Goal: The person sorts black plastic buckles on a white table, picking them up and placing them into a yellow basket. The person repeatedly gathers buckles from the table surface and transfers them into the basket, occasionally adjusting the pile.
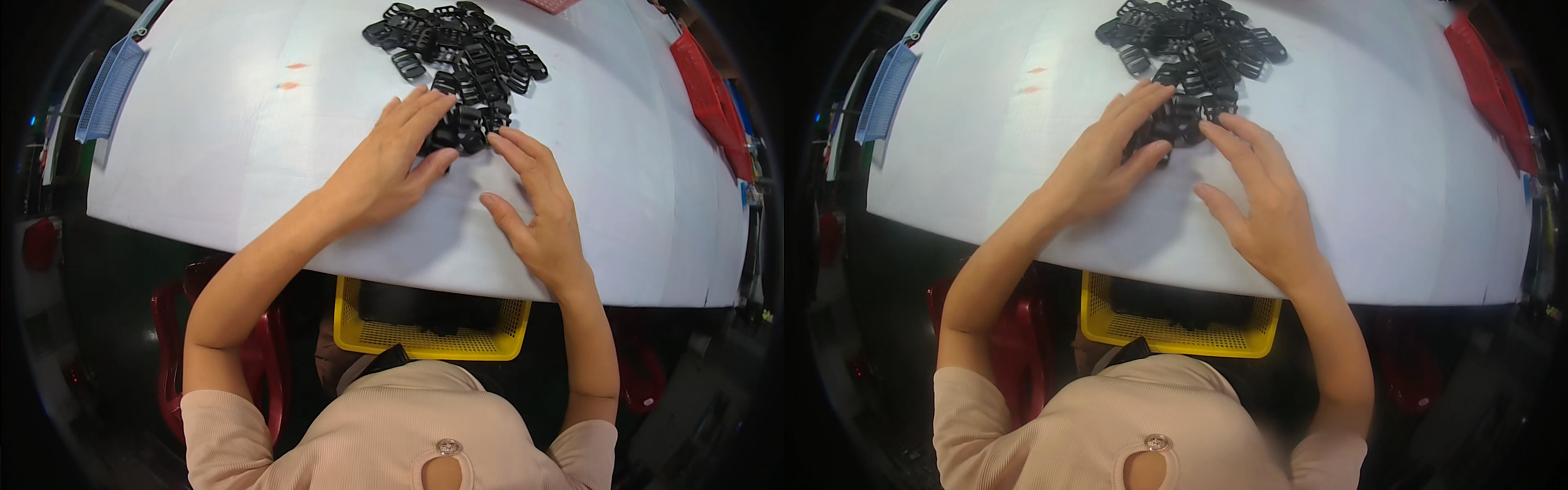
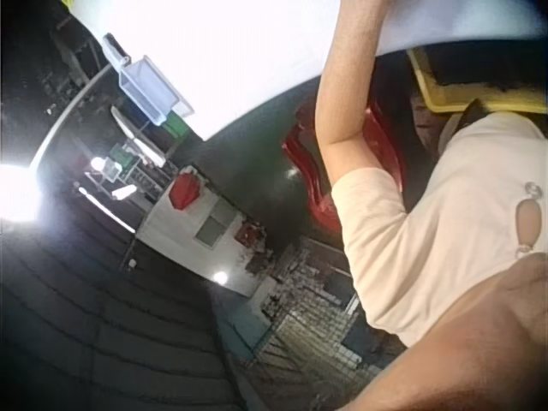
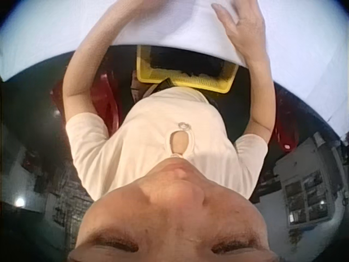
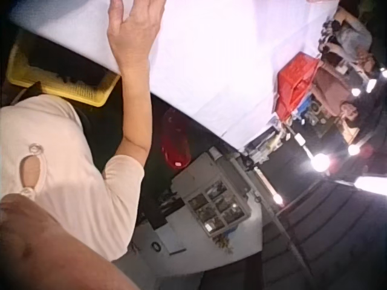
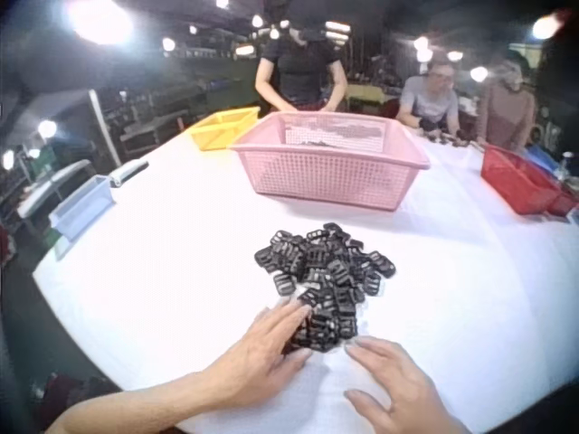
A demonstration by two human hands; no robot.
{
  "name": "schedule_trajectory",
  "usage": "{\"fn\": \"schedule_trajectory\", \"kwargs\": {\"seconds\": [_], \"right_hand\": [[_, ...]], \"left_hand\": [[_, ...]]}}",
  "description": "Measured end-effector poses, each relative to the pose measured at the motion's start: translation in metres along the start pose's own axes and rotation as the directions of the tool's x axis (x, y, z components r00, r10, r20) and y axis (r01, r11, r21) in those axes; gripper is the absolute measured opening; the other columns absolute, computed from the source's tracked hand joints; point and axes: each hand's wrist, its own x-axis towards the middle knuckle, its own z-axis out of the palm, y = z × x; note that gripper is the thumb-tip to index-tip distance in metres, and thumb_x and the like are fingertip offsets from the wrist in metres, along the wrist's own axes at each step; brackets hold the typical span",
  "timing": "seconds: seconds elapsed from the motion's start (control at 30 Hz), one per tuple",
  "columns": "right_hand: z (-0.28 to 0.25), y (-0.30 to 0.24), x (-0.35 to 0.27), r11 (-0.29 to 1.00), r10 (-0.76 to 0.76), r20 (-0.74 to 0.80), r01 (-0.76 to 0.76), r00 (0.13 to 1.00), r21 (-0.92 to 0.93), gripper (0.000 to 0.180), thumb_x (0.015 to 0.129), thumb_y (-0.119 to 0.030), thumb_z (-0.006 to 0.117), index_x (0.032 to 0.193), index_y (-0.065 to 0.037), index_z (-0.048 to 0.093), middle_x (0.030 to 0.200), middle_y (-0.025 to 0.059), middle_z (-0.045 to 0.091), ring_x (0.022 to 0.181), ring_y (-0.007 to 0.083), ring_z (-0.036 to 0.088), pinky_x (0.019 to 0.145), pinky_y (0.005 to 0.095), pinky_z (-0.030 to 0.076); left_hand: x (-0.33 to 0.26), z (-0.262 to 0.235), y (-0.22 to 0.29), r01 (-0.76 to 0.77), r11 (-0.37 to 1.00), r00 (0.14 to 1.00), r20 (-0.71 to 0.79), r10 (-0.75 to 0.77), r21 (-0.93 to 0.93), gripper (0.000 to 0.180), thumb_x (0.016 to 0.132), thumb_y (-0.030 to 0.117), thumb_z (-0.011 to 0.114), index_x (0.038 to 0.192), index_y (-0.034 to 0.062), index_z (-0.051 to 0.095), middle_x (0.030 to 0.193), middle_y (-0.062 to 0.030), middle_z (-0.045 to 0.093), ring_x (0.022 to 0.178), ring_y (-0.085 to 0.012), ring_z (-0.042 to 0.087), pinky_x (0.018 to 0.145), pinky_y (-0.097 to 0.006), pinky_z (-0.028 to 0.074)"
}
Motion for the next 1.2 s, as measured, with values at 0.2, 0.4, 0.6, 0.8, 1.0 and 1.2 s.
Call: {"fn": "schedule_trajectory", "kwargs": {"seconds": [0.2,0.4,0.6,0.8,1.0,1.2], "right_hand": [[-0.016,0.006,0.01,0.962,-0.082,0.032,0.087,0.996,-0.259,0.031,0.072,-0.011,0.076,0.102,-0.01,0.07,0.113,0.0063,0.062,0.105,0.0266,0.057,0.085,0.0373,0.045],[-0.016,-0.016,0.019,0.941,-0.164,0.001,0.157,0.986,-0.3,0.037,0.07,-0.013,0.078,0.105,-0.007,0.068,0.111,0.0051,0.063,0.1,0.0242,0.057,0.079,0.0366,0.043],[0.0,-0.023,0.026,0.919,-0.221,0.11,0.245,0.969,-0.308,0.038,0.071,-0.015,0.077,0.107,-0.008,0.067,0.114,0.0023,0.063,0.104,0.0227,0.056,0.086,0.0366,0.041],[-0.022,-0.021,-0.004,0.935,-0.191,0.141,0.224,0.972,-0.275,0.034,0.071,-0.013,0.077,0.104,-0.009,0.069,0.112,0.0038,0.064,0.099,0.0248,0.058,0.083,0.0385,0.042],[-0.035,0.012,-0.007,0.915,-0.088,-0.117,0.034,0.989,-0.403,0.027,0.075,-0.006,0.074,0.101,-0.006,0.068,0.098,0.006,0.067,0.089,0.0268,0.06,0.075,0.0372,0.045],[-0.047,0.003,-0.001,0.954,0.175,0.023,-0.164,0.984,-0.25,0.011,0.082,-0.006,0.067,0.094,-0.005,0.068,0.084,0.0088,0.064,0.079,0.0275,0.06,0.071,0.0368,0.046]], "left_hand": [[-0.019,-0.031,0.015,0.065,0.956,0.984,-0.141,-0.109,-0.284,0.045,0.087,-0.002,0.062,0.131,0.0022,0.053,0.128,-0.0166,0.059,0.113,-0.0286,0.061,0.093,-0.035,0.049],[-0.032,-0.035,0.03,0.059,0.995,0.984,-0.172,-0.045,0.08,0.06,0.067,0.006,0.082,0.123,0.0058,0.061,0.117,-0.0145,0.063,0.1,-0.0289,0.059,0.088,-0.037,0.049],[-0.036,-0.047,0.044,0.133,0.973,0.991,-0.018,-0.132,0.19,0.052,0.066,0.01,0.083,0.115,0.0051,0.063,0.111,-0.0118,0.063,0.098,-0.0295,0.058,0.085,-0.037,0.048],[-0.021,-0.028,0.042,0.053,0.986,0.988,-0.151,-0.029,0.159,0.04,0.071,0.008,0.079,0.108,0.0056,0.065,0.107,-0.0096,0.064,0.095,-0.028,0.058,0.082,-0.037,0.048],[-0.013,-0.031,0.046,-0.037,0.99,0.999,0.042,0.032,0.138,0.032,0.075,0.008,0.075,0.105,0.0051,0.066,0.104,-0.0073,0.065,0.094,-0.0267,0.059,0.08,-0.036,0.048],[0.014,-0.02,0.033,-0.072,0.969,0.98,-0.163,0.112,0.236,0.024,0.079,0.009,0.073,0.102,0.0048,0.067,0.105,-0.0085,0.066,0.093,-0.0279,0.06,0.08,-0.035,0.049]]}}
